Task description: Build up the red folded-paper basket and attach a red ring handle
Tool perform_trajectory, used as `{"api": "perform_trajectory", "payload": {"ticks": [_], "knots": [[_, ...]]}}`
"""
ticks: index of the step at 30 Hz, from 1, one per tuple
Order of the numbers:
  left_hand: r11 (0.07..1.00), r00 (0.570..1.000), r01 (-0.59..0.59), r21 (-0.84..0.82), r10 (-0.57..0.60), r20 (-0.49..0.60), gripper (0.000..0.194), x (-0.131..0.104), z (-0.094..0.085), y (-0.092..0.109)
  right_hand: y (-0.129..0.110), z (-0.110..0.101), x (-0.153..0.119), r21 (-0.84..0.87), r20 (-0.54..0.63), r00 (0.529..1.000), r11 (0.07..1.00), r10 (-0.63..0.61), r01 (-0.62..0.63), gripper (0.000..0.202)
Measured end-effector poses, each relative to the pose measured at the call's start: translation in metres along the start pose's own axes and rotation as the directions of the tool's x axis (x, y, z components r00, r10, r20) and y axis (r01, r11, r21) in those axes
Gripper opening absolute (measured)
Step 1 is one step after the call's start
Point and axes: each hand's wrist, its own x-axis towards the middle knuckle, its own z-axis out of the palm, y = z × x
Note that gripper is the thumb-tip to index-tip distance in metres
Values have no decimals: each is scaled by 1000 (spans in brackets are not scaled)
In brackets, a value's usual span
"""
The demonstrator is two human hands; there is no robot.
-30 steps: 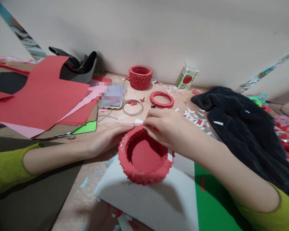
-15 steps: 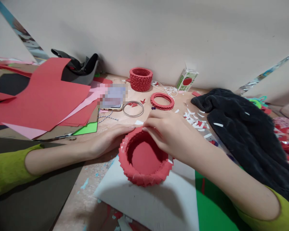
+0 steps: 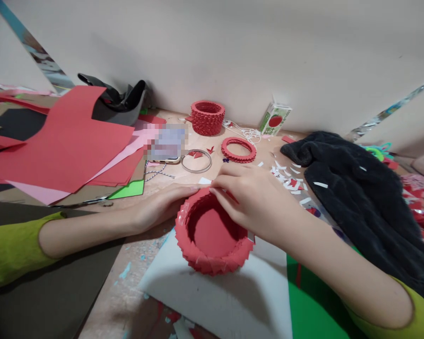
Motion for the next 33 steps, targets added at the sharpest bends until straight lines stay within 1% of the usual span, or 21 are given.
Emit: {"api": "perform_trajectory", "payload": {"ticks": [4,8,12,14,17,19,20,23,26,30,33], "knots": [[1000,1000,-12,3,12,28,30,0,-2,-2,-3,1,0,-65,18,1000,998,-2,3,21],[999,999,-33,19,32,27,29,2,-3,-2,-5,4,2,-191,-8,998,979,-70,67,24],[1000,999,-24,19,24,26,28,2,-3,-2,-9,7,2,-408,-41,981,899,-191,158,24],[1000,999,-19,16,19,30,29,2,-3,-1,-11,8,2,-495,-27,975,850,-220,178,25],[1000,1000,-20,20,19,24,31,2,-2,-1,-11,8,2,-560,-19,973,809,-228,179,26],[999,999,-28,24,27,25,31,2,-3,-2,-8,7,2,-557,-34,977,816,-211,156,25],[999,999,-31,28,30,25,32,3,-3,-2,-7,6,2,-534,-44,980,833,-193,140,25],[999,999,-35,38,33,30,32,3,-3,-2,-2,4,3,-389,-59,990,916,-132,99,24],[999,999,-33,36,32,32,32,2,-2,-1,0,3,2,-281,-28,992,954,-120,108,23],[999,1000,-18,31,18,10,33,1,0,0,-2,4,2,-275,-6,993,955,-118,112,23],[999,1000,-15,29,14,10,31,1,0,0,-3,5,2,-326,0,989,935,-146,138,23]]}}
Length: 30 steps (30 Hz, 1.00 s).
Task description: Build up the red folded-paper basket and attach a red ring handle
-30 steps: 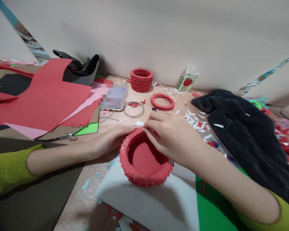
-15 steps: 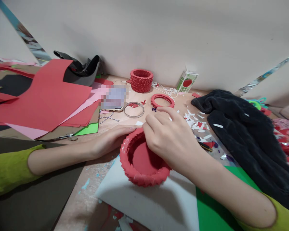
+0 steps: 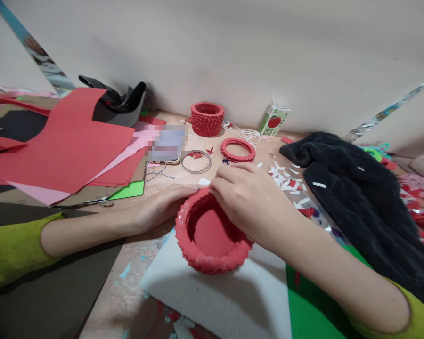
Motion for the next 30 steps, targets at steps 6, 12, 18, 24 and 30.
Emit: {"api": "perform_trajectory", "payload": {"ticks": [6,12,18,24,30], "knots": [[1000,999,-25,4,25,26,28,3,-4,-4,-3,0,0,-181,-10,995,979,-99,96,26],[1000,1000,2,1,-2,-12,31,0,0,0,6,-2,1,-251,-33,999,968,-41,31,25],[1000,997,22,13,-21,-75,31,-1,3,3,47,-19,-10,-312,-129,870,813,476,-491,15],[1000,997,26,14,-25,-67,31,-1,1,3,59,-41,-15,-352,-14,656,610,755,-710,23],[999,998,15,48,-11,-67,31,-1,3,3,74,-38,-24,-381,24,675,631,738,-676,32]]}}
